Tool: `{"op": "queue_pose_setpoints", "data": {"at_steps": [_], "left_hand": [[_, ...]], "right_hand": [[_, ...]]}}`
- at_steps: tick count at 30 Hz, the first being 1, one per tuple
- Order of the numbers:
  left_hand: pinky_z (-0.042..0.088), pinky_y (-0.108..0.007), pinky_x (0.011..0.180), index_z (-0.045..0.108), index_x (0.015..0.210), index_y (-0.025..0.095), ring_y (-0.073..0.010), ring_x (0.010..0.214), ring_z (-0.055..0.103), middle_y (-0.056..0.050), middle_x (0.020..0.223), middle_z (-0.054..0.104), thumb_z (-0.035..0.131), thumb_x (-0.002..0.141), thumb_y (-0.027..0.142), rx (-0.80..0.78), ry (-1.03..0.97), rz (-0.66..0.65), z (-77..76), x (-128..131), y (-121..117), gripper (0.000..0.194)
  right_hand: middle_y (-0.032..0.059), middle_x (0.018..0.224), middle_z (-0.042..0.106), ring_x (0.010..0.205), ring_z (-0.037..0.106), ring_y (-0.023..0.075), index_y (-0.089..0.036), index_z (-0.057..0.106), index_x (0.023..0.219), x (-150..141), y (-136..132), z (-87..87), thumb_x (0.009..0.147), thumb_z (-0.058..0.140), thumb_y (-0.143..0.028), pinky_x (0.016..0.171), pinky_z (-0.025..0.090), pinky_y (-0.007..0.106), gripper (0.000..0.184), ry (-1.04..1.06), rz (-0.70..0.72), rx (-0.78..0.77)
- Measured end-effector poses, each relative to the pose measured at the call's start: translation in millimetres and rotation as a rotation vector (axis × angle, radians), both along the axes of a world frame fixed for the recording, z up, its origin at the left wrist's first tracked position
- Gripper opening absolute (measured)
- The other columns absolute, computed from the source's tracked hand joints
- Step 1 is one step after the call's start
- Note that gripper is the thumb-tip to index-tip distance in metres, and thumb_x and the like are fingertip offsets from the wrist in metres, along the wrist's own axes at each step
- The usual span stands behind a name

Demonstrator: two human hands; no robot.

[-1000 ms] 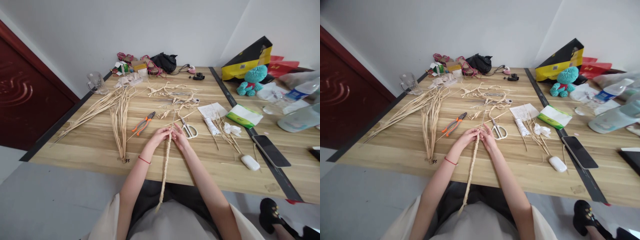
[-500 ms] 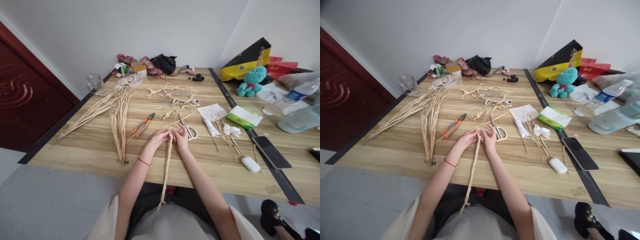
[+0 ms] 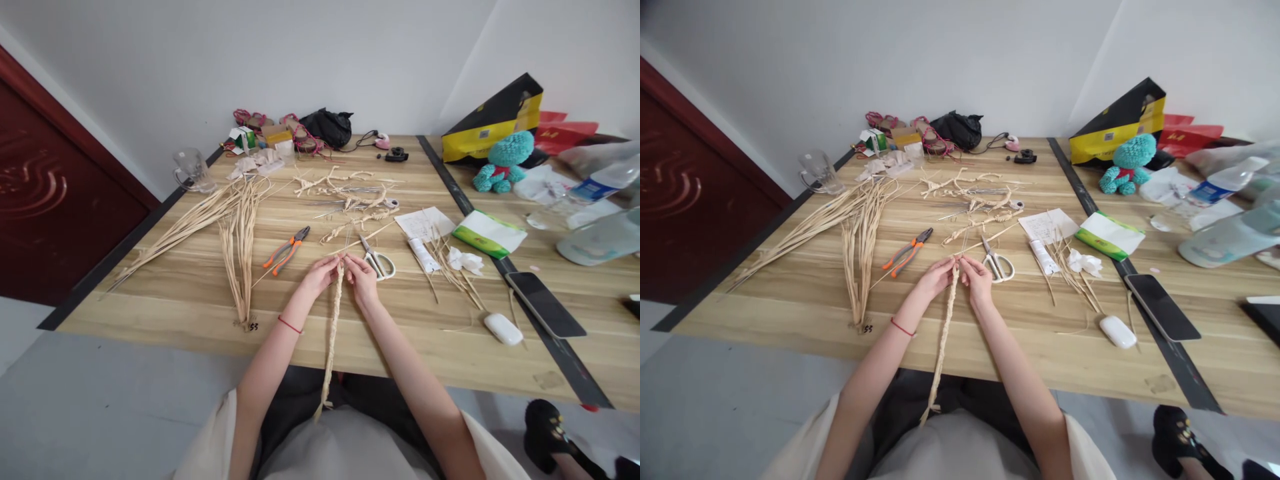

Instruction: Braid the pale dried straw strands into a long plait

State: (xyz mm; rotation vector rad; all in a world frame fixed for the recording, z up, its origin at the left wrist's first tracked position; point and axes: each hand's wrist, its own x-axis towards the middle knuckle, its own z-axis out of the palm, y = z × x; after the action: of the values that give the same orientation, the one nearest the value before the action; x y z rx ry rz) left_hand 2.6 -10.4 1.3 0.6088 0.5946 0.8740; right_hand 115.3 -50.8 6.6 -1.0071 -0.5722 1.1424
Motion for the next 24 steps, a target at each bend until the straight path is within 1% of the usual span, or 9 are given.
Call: {"op": "queue_pose_setpoints", "data": {"at_steps": [2, 5, 7, 10, 13, 16, 19, 21, 24], "left_hand": [[0.043, -0.021, 0.061, 0.067, 0.095, 0.012, -0.0074, 0.063, 0.055, -0.002, 0.072, 0.063, 0.069, 0.069, 0.020, 0.003, -0.007, -0.001, 1.0, -0.6, 1.1, 0.028], [0.042, -0.021, 0.059, 0.067, 0.095, 0.010, -0.0082, 0.064, 0.055, -0.003, 0.071, 0.062, 0.065, 0.073, 0.023, 0.017, -0.011, -0.011, 4.3, -3.0, 3.7, 0.026], [0.042, -0.022, 0.058, 0.067, 0.094, 0.010, -0.0094, 0.064, 0.055, -0.004, 0.070, 0.062, 0.059, 0.076, 0.024, 0.001, -0.004, -0.016, 7.1, -4.9, 5.2, 0.024], [0.042, -0.023, 0.057, 0.068, 0.095, 0.010, -0.0100, 0.062, 0.054, -0.006, 0.073, 0.064, 0.055, 0.075, 0.020, 0.001, -0.004, -0.025, 10.5, -7.4, 5.3, 0.025], [0.039, -0.021, 0.053, 0.068, 0.096, 0.012, -0.0085, 0.058, 0.051, -0.004, 0.073, 0.063, 0.059, 0.070, 0.017, 0.077, 0.014, -0.028, 12.2, -8.4, 3.4, 0.027], [0.037, -0.021, 0.051, 0.068, 0.096, 0.013, -0.0080, 0.058, 0.051, -0.003, 0.070, 0.062, 0.064, 0.070, 0.024, 0.164, 0.103, -0.012, 11.6, -7.8, 1.2, 0.028], [0.035, -0.020, 0.051, 0.068, 0.096, 0.013, -0.0066, 0.055, 0.048, -0.002, 0.067, 0.062, 0.069, 0.066, 0.029, 0.292, 0.256, 0.020, 8.9, -5.5, -0.6, 0.034], [0.036, -0.020, 0.053, 0.068, 0.097, 0.013, -0.0075, 0.055, 0.049, -0.001, 0.065, 0.062, 0.071, 0.064, 0.030, 0.367, 0.344, 0.032, 7.0, -3.3, -1.6, 0.037], [0.040, -0.022, 0.060, 0.069, 0.095, 0.013, -0.0110, 0.063, 0.054, -0.003, 0.066, 0.064, 0.071, 0.064, 0.031, 0.430, 0.390, 0.047, 5.0, 0.5, -2.7, 0.036]], "right_hand": [[-0.0011, 0.057, 0.060, 0.038, 0.038, 0.0042, -0.016, 0.068, 0.087, -1.2, -1.1, 1.2, 0.060, 0.073, -0.039, 0.037, 0.025, 0.021, 0.036, -0.033, 0.018, 0.005], [0.0013, 0.057, 0.062, 0.038, 0.039, 0.0053, -0.015, 0.069, 0.089, -2.0, -1.7, 2.2, 0.069, 0.063, -0.049, 0.037, 0.025, 0.022, 0.040, -0.063, 0.047, 0.011], [0.0035, 0.063, 0.064, 0.038, 0.039, 0.0052, -0.014, 0.069, 0.090, -1.8, -1.5, 2.2, 0.073, 0.058, -0.052, 0.037, 0.025, 0.022, 0.043, -0.055, 0.067, 0.028], [0.0042, 0.074, 0.067, 0.039, 0.040, 0.0043, -0.017, 0.068, 0.097, -0.9, -1.2, 2.3, 0.073, 0.061, -0.047, 0.036, 0.026, 0.021, 0.039, -0.040, 0.099, 0.067], [0.0023, 0.073, 0.067, 0.039, 0.041, 0.0051, -0.021, 0.064, 0.108, -0.1, -1.1, 3.0, 0.072, 0.064, -0.041, 0.036, 0.028, 0.020, 0.041, -0.021, 0.141, 0.082], [0.0024, 0.078, 0.068, 0.039, 0.039, 0.0048, -0.023, 0.059, 0.115, -0.2, -1.4, 4.0, 0.071, 0.065, -0.037, 0.036, 0.028, 0.020, 0.046, -0.009, 0.151, 0.086], [0.0030, 0.087, 0.068, 0.038, 0.038, 0.0035, -0.024, 0.056, 0.117, -1.1, -1.8, 3.6, 0.066, 0.069, -0.032, 0.035, 0.027, 0.019, 0.053, -0.027, 0.167, 0.086], [0.0025, 0.084, 0.068, 0.038, 0.038, 0.0034, -0.023, 0.056, 0.116, -1.4, -1.9, 2.0, 0.063, 0.071, -0.028, 0.035, 0.027, 0.019, 0.054, -0.035, 0.183, 0.081], [-0.0008, 0.068, 0.065, 0.037, 0.040, 0.0043, -0.021, 0.058, 0.111, -0.4, -1.4, -1.6, 0.062, 0.071, -0.026, 0.035, 0.027, 0.019, 0.051, -0.045, 0.186, 0.071]]}}
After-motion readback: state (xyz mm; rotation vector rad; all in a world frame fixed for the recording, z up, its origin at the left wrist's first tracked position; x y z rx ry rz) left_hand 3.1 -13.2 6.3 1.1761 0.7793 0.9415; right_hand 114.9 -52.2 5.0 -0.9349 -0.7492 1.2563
